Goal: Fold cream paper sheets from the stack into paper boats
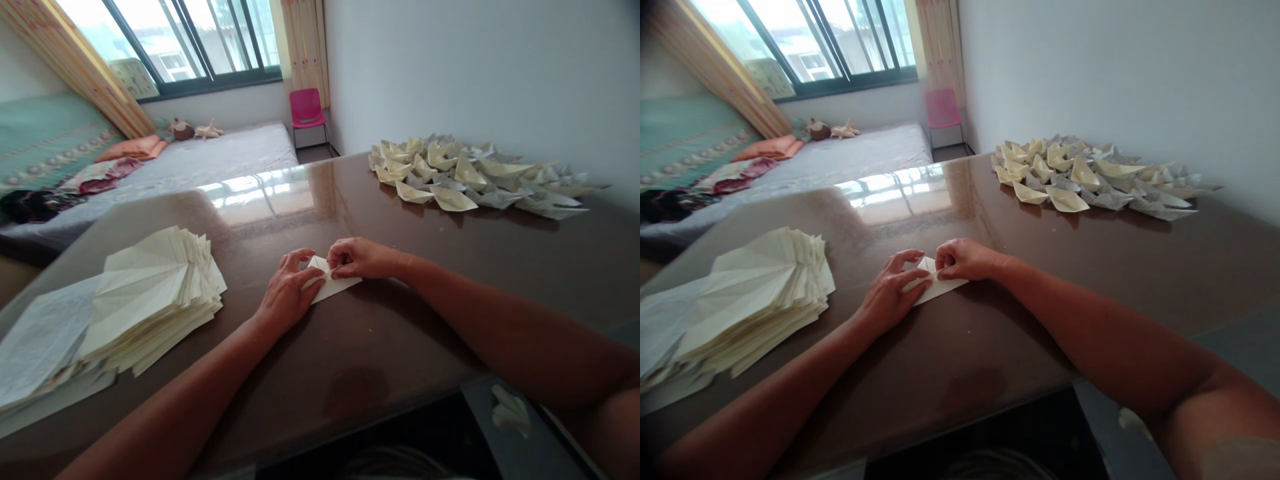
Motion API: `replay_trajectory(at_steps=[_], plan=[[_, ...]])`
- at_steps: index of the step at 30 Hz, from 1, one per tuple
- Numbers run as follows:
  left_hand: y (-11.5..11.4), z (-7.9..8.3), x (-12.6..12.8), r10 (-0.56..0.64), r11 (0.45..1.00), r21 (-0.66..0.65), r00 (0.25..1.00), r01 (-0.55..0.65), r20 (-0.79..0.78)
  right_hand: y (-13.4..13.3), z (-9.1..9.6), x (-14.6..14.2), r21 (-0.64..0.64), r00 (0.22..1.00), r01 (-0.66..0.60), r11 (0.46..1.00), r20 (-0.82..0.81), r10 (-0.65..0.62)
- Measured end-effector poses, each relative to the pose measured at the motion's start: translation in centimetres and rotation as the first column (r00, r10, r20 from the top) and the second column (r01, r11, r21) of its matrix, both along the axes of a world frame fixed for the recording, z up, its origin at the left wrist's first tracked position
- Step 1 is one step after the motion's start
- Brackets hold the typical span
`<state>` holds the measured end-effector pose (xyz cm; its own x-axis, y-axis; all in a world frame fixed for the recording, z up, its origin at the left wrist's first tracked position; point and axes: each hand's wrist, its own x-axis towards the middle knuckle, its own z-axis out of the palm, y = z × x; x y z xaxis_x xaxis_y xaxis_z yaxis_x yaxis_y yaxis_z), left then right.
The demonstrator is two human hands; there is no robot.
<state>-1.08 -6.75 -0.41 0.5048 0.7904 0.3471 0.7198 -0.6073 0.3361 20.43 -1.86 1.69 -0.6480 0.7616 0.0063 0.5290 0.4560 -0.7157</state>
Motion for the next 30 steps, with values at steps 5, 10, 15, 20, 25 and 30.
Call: replay_trajectory(at_steps=[5,10,15,20,25,30], plan=[[0.3,0.0,0.1,0.074,0.996,-0.053,0.997,-0.073,0.025,-0.7,0.6,-0.3,0.051,0.997,0.035,0.998,0.074,-0.039],[1.1,0.0,0.1,0.137,0.977,-0.183,0.981,-0.111,0.136,-1.1,0.5,-0.5,0.123,0.976,0.148,0.981,0.143,-0.165],[1.1,0.0,0.2,0.137,0.973,-0.202,0.982,-0.11,0.129,-0.9,0.3,-0.3,0.077,0.974,0.152,0.985,0.158,-0.163],[0.9,0.2,0.3,0.095,0.985,-0.153,0.991,-0.08,0.096,-0.9,1.4,0.4,0.098,0.912,0.169,0.981,0.361,-0.193],[1.0,0.4,0.3,0.094,0.986,-0.142,0.993,-0.084,0.067,-0.7,2.1,0.7,0.106,0.871,0.191,0.976,0.44,-0.218],[1.0,0.4,0.2,0.098,0.984,-0.154,0.994,-0.089,0.051,-0.2,1.8,0.9,0.016,0.91,0.167,0.986,0.382,-0.16]])
